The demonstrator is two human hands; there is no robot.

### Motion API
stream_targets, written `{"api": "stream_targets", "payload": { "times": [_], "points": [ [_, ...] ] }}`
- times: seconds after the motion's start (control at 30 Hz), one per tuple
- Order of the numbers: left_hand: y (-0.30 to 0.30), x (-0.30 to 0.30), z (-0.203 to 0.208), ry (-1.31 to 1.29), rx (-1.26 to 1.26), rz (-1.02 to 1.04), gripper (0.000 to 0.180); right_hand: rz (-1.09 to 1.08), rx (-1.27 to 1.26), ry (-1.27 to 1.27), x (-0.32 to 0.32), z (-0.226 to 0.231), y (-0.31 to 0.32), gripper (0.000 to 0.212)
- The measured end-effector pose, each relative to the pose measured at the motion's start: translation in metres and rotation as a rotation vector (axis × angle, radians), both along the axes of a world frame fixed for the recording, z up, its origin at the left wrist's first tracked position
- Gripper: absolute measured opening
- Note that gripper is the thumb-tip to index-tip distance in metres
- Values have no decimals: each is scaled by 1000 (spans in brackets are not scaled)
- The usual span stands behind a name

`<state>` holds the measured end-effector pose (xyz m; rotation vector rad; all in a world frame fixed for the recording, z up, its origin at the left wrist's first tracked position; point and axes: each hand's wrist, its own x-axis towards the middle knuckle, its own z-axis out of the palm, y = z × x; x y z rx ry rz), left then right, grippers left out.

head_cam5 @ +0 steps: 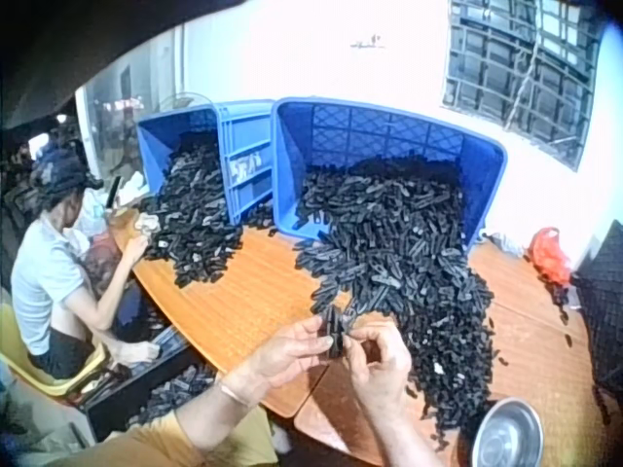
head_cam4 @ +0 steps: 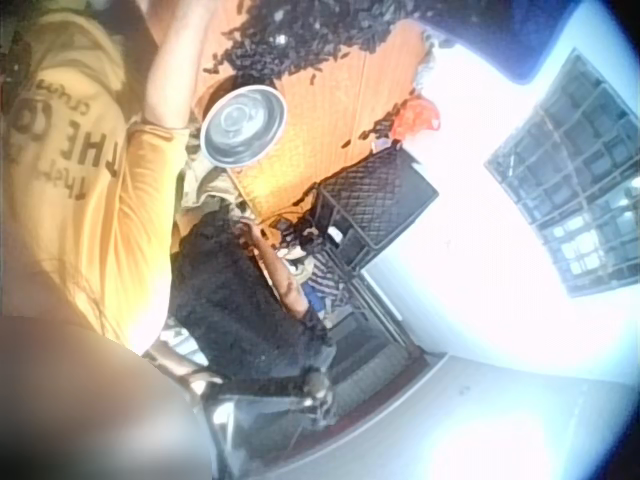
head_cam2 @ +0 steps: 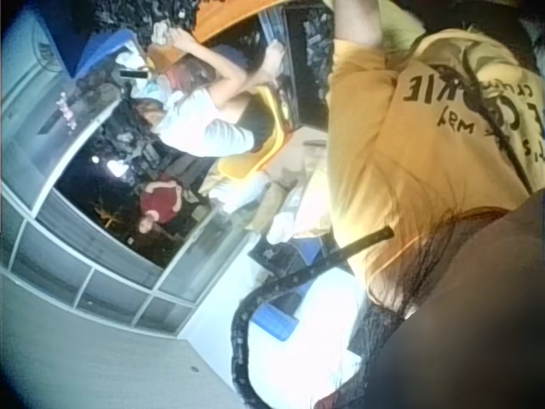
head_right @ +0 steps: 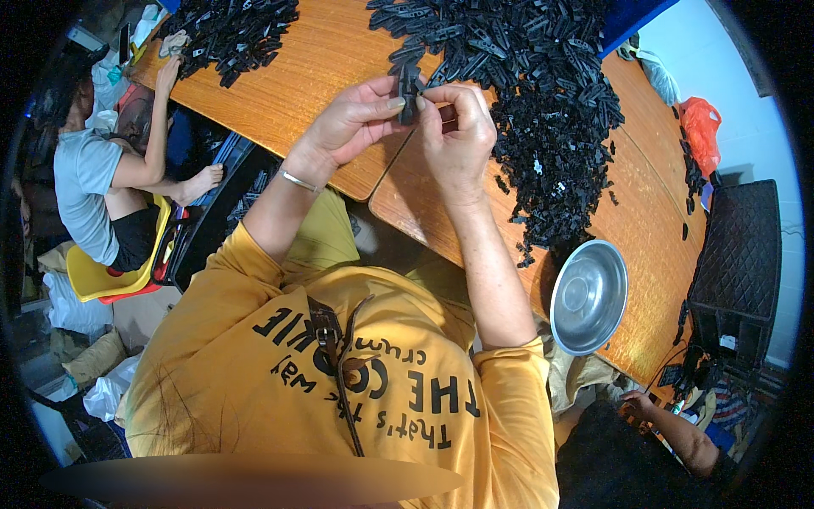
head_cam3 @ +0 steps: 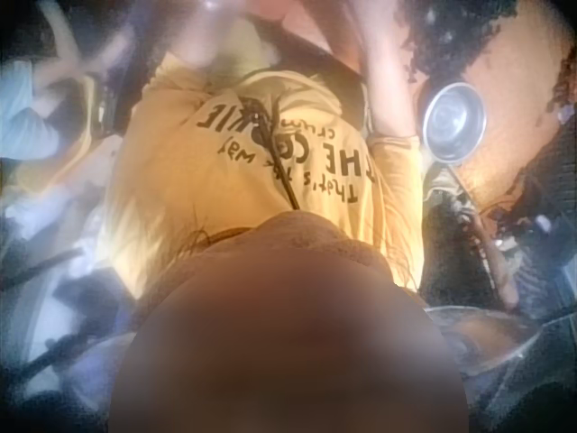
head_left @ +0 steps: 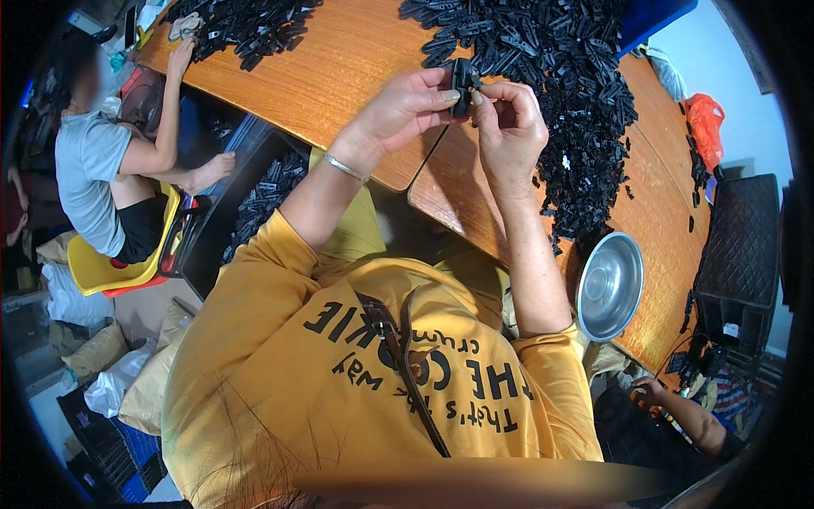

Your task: The person assembles plastic components by picking up plastic parts from the table, attaching smaller pieces onto base parts by hand, and placing the assembled items down.

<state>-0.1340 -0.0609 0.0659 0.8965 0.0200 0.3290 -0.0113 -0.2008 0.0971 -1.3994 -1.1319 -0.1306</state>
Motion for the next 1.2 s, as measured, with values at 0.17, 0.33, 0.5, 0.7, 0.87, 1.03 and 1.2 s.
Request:
{"api": "stream_targets", "payload": {
  "times": [0.17,0.33,0.5,0.7,0.87,1.03,1.2],
  "points": [
    [-7,1,1,72,92,87,46,12,-59,98,-3,-10,0,12],
    [-11,-1,-4,122,232,191,45,34,-184,175,-3,-19,-2,14],
    [-24,-5,-7,191,511,329,34,0,-329,221,-3,-45,0,22],
    [-19,-50,-25,327,475,237,20,198,-488,361,-36,-72,-2,34],
    [-12,-123,-14,602,433,162,15,567,-677,478,-48,-69,-10,27],
    [29,-217,-8,1106,1220,147,23,-32,-620,-247,22,-51,-19,11],
    [34,-170,15,1075,1504,465,29,-162,-844,-395,53,-65,-10,17]
  ]
}}
